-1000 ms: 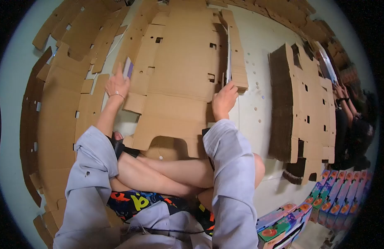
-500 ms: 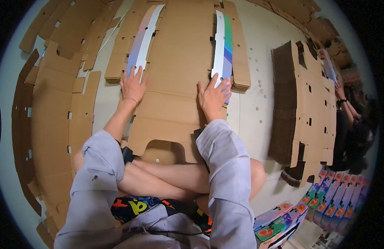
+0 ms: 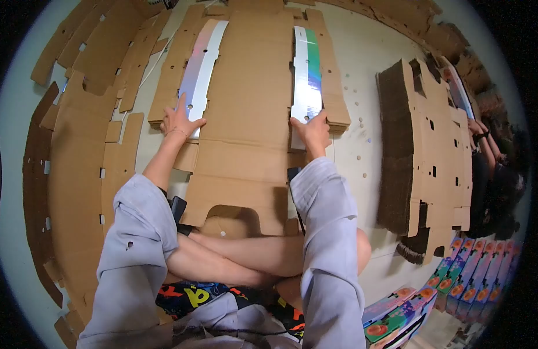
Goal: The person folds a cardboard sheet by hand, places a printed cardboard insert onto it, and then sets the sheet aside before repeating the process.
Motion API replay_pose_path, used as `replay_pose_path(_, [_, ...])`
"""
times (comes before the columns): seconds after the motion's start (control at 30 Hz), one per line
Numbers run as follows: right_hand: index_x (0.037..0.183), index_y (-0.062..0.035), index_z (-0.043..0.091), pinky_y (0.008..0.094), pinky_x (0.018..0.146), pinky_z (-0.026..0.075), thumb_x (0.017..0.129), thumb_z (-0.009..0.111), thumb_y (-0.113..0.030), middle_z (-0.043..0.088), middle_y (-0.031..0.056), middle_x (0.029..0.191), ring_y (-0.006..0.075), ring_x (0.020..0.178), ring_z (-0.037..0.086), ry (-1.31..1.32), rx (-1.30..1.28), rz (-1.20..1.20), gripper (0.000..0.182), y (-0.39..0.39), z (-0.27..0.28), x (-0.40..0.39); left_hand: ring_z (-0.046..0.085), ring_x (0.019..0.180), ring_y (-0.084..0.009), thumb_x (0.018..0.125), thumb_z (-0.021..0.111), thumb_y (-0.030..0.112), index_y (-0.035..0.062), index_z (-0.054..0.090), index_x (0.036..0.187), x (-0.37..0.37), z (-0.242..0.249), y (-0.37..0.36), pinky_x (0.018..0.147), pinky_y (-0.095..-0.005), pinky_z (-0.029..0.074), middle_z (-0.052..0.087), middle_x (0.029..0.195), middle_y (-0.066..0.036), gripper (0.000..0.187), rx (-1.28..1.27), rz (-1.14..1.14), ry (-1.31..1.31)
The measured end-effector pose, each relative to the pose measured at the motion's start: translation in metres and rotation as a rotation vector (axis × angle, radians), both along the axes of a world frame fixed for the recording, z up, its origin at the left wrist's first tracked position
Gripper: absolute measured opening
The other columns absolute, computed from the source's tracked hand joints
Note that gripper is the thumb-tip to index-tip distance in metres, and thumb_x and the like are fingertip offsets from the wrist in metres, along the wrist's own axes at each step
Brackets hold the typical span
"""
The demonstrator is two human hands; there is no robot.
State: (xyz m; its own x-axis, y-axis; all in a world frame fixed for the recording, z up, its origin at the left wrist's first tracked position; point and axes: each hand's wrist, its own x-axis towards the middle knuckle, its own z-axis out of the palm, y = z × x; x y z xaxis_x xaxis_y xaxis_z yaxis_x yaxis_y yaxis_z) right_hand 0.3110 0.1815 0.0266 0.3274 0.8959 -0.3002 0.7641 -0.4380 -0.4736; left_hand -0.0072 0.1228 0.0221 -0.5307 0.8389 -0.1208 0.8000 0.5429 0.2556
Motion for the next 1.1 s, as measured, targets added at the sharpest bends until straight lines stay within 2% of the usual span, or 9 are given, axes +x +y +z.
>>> replay_pose_path(0.13, [0.127, -0.0086, 0.029, 0.0487, 0.080, 0.047, 0.066, 0.077, -0.042, 0.051, 0.0274, 0.111, 0.0401, 0.096, 0.058, -0.154, 0.146, 0.037, 0.085, -0.013, 0.009, -0.015, 0.061, 0.086, -0.0365, 0.067, 0.078, 0.031, 0.0298, 0.022, 0.142, 0.032, 0.029, 0.012, 0.074, -0.0410, 0.051, 0.046, 0.107, -0.023, 0.093, -0.139, -0.155, 0.217])
replay_pose_path(0.23, [0.128, -0.0092, 0.028, 0.0471, 0.076, 0.049, 0.068, 0.076, -0.040, 0.052, 0.0259, 0.107, 0.0392, 0.092, 0.059, -0.257, 0.246, 0.022, 0.083, -0.024, 0.011, -0.026, 0.063, 0.081, -0.0352, 0.074, 0.073, 0.023, 0.0299, 0.025, 0.141, 0.041, 0.013, 0.020, 0.069, -0.0406, 0.052, 0.047, 0.106, -0.025, 0.083, -0.129, -0.175, 0.305])
replay_pose_path(0.4, [0.134, -0.0112, 0.029, 0.0452, 0.078, 0.049, 0.067, 0.076, -0.039, 0.052, 0.0241, 0.110, 0.0376, 0.096, 0.058, -0.245, 0.215, -0.017, 0.086, -0.023, 0.014, -0.027, 0.065, 0.073, -0.0342, 0.078, 0.063, 0.009, 0.0306, 0.029, 0.138, 0.037, 0.017, -0.005, 0.064, -0.0411, 0.054, 0.048, 0.105, -0.026, 0.073, 0.143, -0.203, 0.294])
replay_pose_path(0.5, [0.134, -0.0125, 0.030, 0.0429, 0.082, 0.048, 0.067, 0.076, -0.036, 0.051, 0.0241, 0.118, 0.0357, 0.101, 0.057, 0.042, 0.181, -0.023, 0.084, -0.004, -0.015, 0.000, 0.064, 0.078, -0.0356, 0.077, 0.064, 0.010, 0.0305, 0.030, 0.138, 0.042, 0.022, -0.001, 0.066, -0.0413, 0.054, 0.047, 0.108, -0.027, 0.072, 0.096, -0.152, 0.270])
replay_pose_path(0.53, [0.133, -0.0085, 0.032, 0.0394, 0.087, 0.046, 0.066, 0.077, -0.030, 0.050, 0.0219, 0.122, 0.0321, 0.107, 0.056, 0.299, 0.161, -0.034, 0.084, 0.003, -0.027, 0.014, 0.064, 0.079, -0.0361, 0.077, 0.065, 0.011, 0.0305, 0.030, 0.138, 0.042, 0.019, 0.001, 0.068, -0.0416, 0.053, 0.047, 0.109, -0.027, 0.072, 0.088, -0.128, 0.250])
replay_pose_path(0.67, [0.128, 0.0007, 0.033, 0.0366, 0.088, 0.045, 0.063, 0.080, -0.024, 0.055, 0.0191, 0.115, 0.0294, 0.105, 0.056, 0.516, 0.187, 0.002, 0.084, 0.015, -0.042, 0.030, 0.059, 0.090, -0.0394, 0.074, 0.070, 0.019, 0.0319, 0.033, 0.137, 0.027, 0.017, -0.001, 0.077, -0.0465, 0.049, 0.049, 0.107, -0.020, 0.074, 0.145, -0.071, 0.118])
replay_pose_path(0.8, [0.124, -0.0034, 0.036, 0.0392, 0.085, 0.046, 0.063, 0.078, -0.031, 0.057, 0.0200, 0.114, 0.0320, 0.103, 0.058, 0.182, 0.063, 0.155, 0.079, 0.015, -0.007, 0.021, 0.056, 0.097, -0.0390, 0.074, 0.070, 0.023, 0.0337, 0.033, 0.137, 0.003, 0.013, -0.006, 0.081, -0.0474, 0.046, 0.050, 0.106, -0.017, 0.074, 0.167, -0.028, -0.065])
replay_pose_path(0.9, [0.122, -0.0083, 0.038, 0.0409, 0.083, 0.046, 0.062, 0.077, -0.034, 0.057, 0.0204, 0.114, 0.0345, 0.101, 0.059, -0.058, -0.033, 0.120, 0.076, 0.007, 0.029, -0.001, 0.057, 0.096, -0.0373, 0.074, 0.070, 0.021, 0.0325, 0.032, 0.137, 0.010, 0.013, -0.004, 0.076, -0.0482, 0.048, 0.048, 0.108, -0.020, 0.074, 0.151, -0.062, 0.011])
replay_pose_path(1.1, [0.133, -0.0119, 0.031, 0.0434, 0.074, 0.050, 0.069, 0.068, -0.017, 0.053, 0.0220, 0.102, 0.0376, 0.088, 0.060, -0.426, 0.320, 0.170, 0.073, -0.023, 0.029, -0.064, 0.061, 0.079, -0.0315, 0.076, 0.064, 0.010, 0.0296, 0.034, 0.134, 0.053, -0.005, 0.006, 0.058, -0.0388, 0.053, 0.044, 0.103, -0.021, 0.068, 0.163, -0.067, 0.371])
